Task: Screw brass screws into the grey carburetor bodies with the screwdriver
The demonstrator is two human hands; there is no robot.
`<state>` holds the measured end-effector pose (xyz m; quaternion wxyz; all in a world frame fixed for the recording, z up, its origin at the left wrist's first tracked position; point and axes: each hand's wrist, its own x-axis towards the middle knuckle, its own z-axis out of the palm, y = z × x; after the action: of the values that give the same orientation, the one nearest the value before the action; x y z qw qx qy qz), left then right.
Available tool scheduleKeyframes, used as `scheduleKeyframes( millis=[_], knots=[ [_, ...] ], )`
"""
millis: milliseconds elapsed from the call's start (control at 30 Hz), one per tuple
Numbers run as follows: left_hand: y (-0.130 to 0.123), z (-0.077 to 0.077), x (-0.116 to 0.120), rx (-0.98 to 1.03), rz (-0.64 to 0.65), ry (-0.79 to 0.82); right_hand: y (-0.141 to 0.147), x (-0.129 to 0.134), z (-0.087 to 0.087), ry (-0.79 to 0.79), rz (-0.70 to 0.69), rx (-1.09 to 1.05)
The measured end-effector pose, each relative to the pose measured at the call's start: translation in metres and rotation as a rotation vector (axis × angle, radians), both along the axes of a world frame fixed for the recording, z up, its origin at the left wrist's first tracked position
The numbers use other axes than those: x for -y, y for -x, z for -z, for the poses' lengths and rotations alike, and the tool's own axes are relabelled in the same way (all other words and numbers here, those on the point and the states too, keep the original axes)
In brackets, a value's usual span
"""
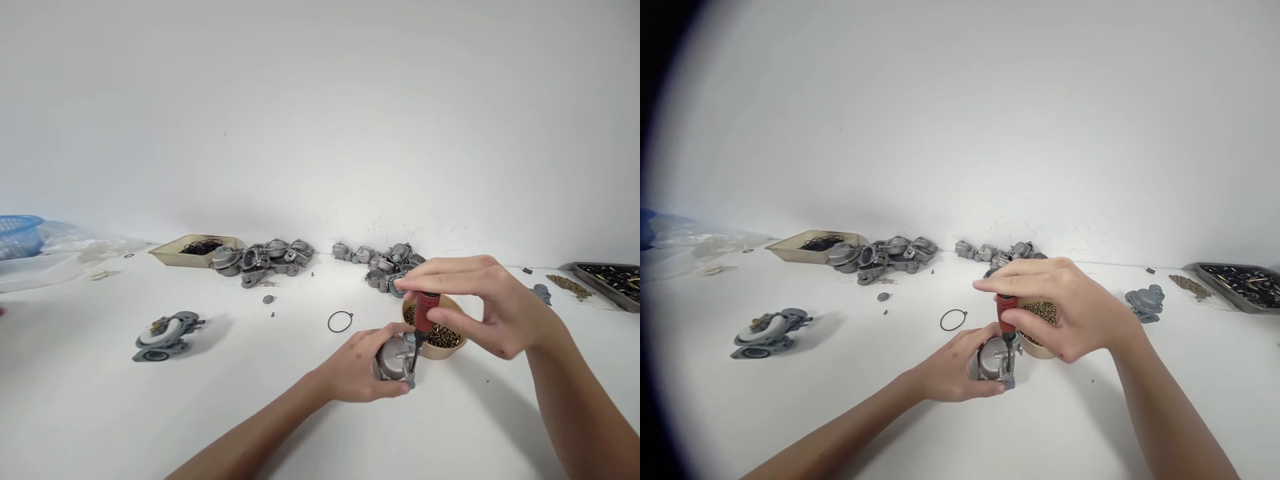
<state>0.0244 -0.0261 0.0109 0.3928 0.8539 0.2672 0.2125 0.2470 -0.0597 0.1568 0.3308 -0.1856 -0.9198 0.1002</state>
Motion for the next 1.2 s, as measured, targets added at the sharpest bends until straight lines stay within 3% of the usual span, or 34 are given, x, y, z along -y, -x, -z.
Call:
scheduleKeyframes(
  millis=[100, 300, 467, 633, 767, 967, 1100, 1200],
  knots=[
    [-0.0001, 0.0013, 0.0009, -0.016, -0.012, 0.034, 0.0003, 0.0003, 0.0001, 0.052, -0.055, -0.017],
    [-0.0004, 0.0039, 0.0017, -0.031, -0.013, 0.030, -0.0004, -0.0022, 0.0009, -0.026, 0.049, 0.025],
    [0.0007, 0.0017, 0.0012, -0.038, 0.004, 0.023, -0.0018, -0.0023, -0.0006, 0.068, -0.062, 0.011],
    [0.0003, 0.0002, 0.0024, -0.028, 0.008, 0.005, -0.0031, -0.0025, 0.0010, -0.051, 0.057, 0.033],
    [-0.0006, 0.0001, 0.0035, -0.081, -0.006, 0.015, -0.0028, -0.0022, 0.0012, 0.087, -0.048, 0.017],
    [-0.0004, 0.0000, 0.0042, -0.039, 0.018, 0.011, -0.0026, -0.0050, 0.0016, -0.015, 0.034, 0.031],
    [0.0006, -0.0009, 0.0041, -0.052, 0.027, 0.016, -0.0039, -0.0025, 0.0000, 0.115, -0.077, 0.014],
    [0.0008, -0.0024, 0.0041, -0.045, 0.027, 0.019, -0.0047, -0.0032, -0.0003, 0.070, -0.063, 0.015]
  ],
)
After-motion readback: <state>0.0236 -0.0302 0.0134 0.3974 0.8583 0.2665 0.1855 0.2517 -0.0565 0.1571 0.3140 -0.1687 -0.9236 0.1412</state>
